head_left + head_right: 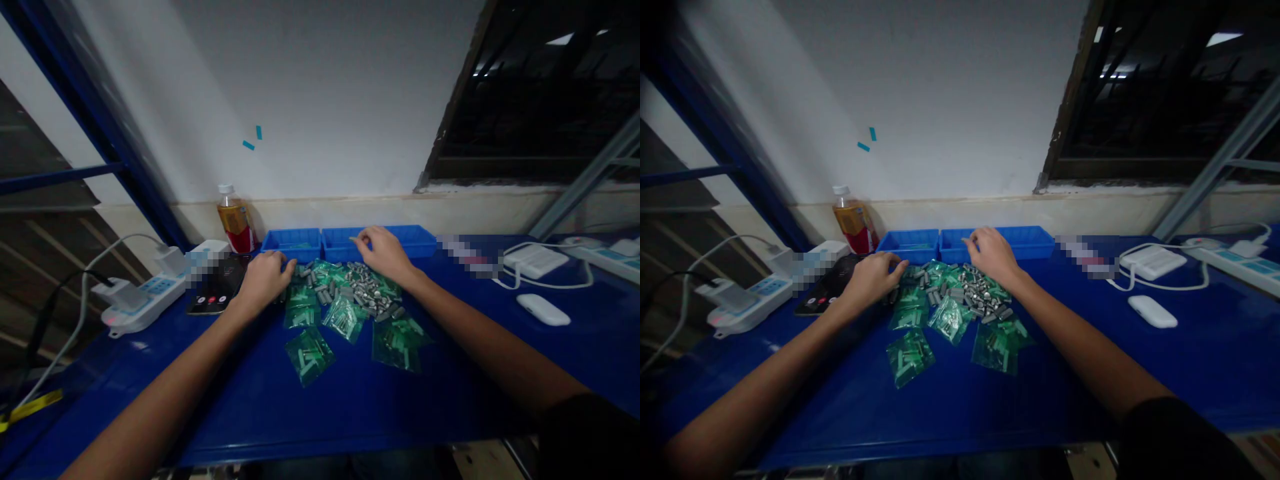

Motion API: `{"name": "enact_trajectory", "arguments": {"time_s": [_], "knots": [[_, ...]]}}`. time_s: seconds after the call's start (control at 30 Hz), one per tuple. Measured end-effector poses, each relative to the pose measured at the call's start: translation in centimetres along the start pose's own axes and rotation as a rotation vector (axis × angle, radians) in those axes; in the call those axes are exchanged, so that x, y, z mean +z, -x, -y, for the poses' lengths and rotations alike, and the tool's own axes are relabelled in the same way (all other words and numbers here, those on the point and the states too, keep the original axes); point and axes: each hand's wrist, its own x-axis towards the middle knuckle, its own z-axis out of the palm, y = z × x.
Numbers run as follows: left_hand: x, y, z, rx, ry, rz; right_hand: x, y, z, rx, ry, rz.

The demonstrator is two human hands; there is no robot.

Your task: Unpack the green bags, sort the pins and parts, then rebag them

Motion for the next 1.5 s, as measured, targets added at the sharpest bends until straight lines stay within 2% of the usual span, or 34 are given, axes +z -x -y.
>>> {"name": "enact_trajectory", "arguments": {"time_s": [0.13,0.3,0.4,0.47,0.53,0.6,0.7,0.77,0.83,0.93,1.0,1.07,1.17,1.23,1.27,1.33,1.5], "knots": [[1.4,-1.1,2.2,-0.162,0.096,0.135,1.6,-4.2,-1.6,0.136,0.034,0.173],[1.9,-1.6,2.6,-0.282,0.309,0.128,2.8,-6.8,-1.8,0.243,0.04,0.401],[0.9,-1.4,2.6,-0.285,0.466,0.089,2.8,-7.4,-1.5,0.265,0.018,0.433],[-0.1,-0.9,2.3,-0.259,0.549,0.069,2.5,-7.1,-1.0,0.268,-0.015,0.399],[-1.0,-0.2,1.8,-0.186,0.641,0.011,2.0,-6.0,-0.1,0.246,-0.077,0.322],[-1.6,0.6,1.0,-0.057,0.679,-0.096,1.5,-3.9,1.3,0.2,-0.155,0.245],[-1.6,1.8,-0.8,0.209,0.529,-0.226,1.0,0.2,3.6,0.152,-0.447,0.226],[-1.4,2.5,-2.0,0.397,0.404,-0.221,1.0,2.7,4.8,0.167,-0.829,0.252],[-1.0,3.1,-3.0,0.545,0.343,-0.187,1.3,4.5,5.3,0.188,-1.077,0.224],[-0.9,3.6,-3.9,0.629,0.326,-0.159,1.7,5.4,5.2,0.2,-1.079,0.078],[-1.0,3.7,-4.2,0.581,0.366,-0.13,1.7,5.5,4.9,0.201,-1.045,-0.029],[-1.1,3.6,-4.4,0.423,0.471,-0.072,1.4,5.6,4.7,0.147,-0.977,-0.119],[-0.9,3.4,-4.5,0.114,0.78,0.079,0.7,6.2,4.9,-0.165,-0.715,-0.213],[-0.7,3.1,-4.4,-0.009,0.974,0.156,0.2,6.6,5.1,-0.401,-0.512,-0.224],[-0.6,2.8,-4.3,-0.042,1.017,0.166,0.1,6.7,5.2,-0.466,-0.44,-0.218],[-0.8,1.8,-4.0,-0.089,0.998,0.116,0.0,6.8,5.2,-0.489,-0.335,-0.214],[-1.5,-3.3,-2.2,-0.223,0.857,-0.148,0.4,6.2,4.0,-0.32,-0.29,-0.238]]}}
